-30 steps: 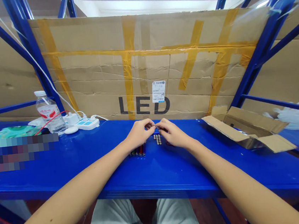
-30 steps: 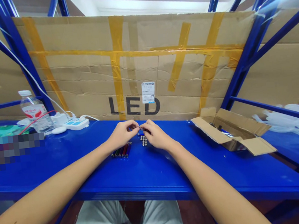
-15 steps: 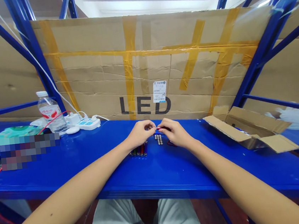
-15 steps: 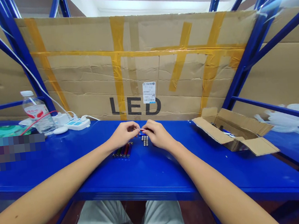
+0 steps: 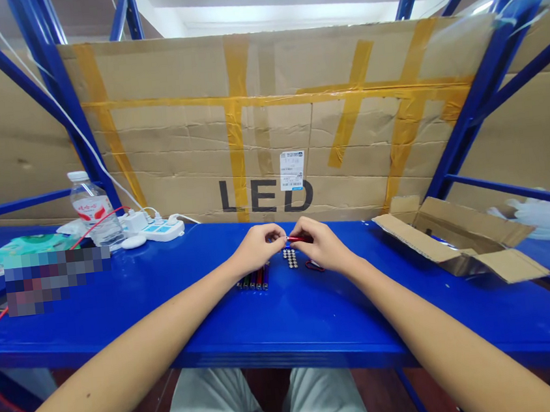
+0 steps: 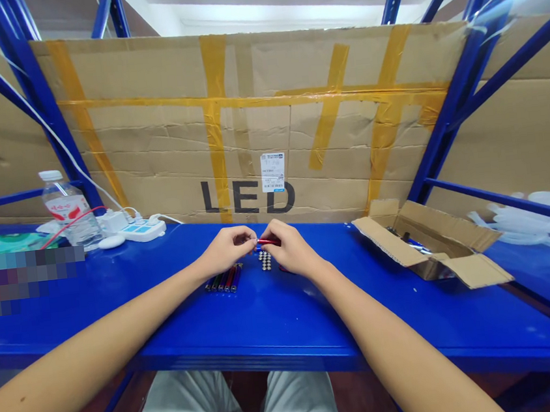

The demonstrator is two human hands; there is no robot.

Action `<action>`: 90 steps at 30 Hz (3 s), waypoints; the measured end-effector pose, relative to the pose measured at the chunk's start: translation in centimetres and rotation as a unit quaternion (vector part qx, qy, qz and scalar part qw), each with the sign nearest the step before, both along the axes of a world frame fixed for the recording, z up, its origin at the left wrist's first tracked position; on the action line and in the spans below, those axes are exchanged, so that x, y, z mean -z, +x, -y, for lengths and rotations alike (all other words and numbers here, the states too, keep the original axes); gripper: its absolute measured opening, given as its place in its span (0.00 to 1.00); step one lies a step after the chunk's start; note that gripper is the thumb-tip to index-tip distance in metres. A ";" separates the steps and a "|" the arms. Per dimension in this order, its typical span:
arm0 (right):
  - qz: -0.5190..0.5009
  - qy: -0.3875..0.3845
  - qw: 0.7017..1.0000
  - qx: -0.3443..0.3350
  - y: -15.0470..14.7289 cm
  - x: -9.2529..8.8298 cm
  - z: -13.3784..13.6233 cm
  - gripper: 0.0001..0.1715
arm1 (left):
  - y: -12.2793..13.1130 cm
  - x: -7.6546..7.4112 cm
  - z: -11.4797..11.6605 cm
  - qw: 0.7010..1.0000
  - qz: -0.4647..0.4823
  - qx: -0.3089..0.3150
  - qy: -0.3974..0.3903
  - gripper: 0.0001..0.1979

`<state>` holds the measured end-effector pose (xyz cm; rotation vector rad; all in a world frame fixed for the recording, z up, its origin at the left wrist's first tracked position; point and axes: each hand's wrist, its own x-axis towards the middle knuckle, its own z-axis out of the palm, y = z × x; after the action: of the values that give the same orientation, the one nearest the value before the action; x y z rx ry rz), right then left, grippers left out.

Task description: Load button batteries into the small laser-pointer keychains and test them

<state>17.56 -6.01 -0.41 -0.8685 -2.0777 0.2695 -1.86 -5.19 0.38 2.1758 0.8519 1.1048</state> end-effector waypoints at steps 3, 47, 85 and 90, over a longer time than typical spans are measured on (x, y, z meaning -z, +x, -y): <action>-0.013 -0.033 0.999 -0.003 0.3 -0.3 0.0 0.04 | 0.4 -0.7 -0.3 1.000 -0.014 0.001 0.009 0.06; 0.041 -0.055 0.998 -0.011 0.1 -0.5 0.0 0.11 | 0.5 0.9 0.1 0.998 -0.023 -0.025 0.054 0.06; -0.015 -0.359 0.931 -0.062 1.2 -2.5 1.6 0.14 | 1.3 0.3 1.4 0.993 0.016 -0.022 0.115 0.10; -0.098 -0.438 0.884 -0.128 0.5 -1.6 1.4 0.14 | 1.1 0.7 0.8 0.972 -0.081 -0.001 0.221 0.06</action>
<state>18.03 -7.39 1.15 -1.0003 -1.8410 1.4596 -0.73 -6.00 -0.34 2.6613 0.7269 1.2234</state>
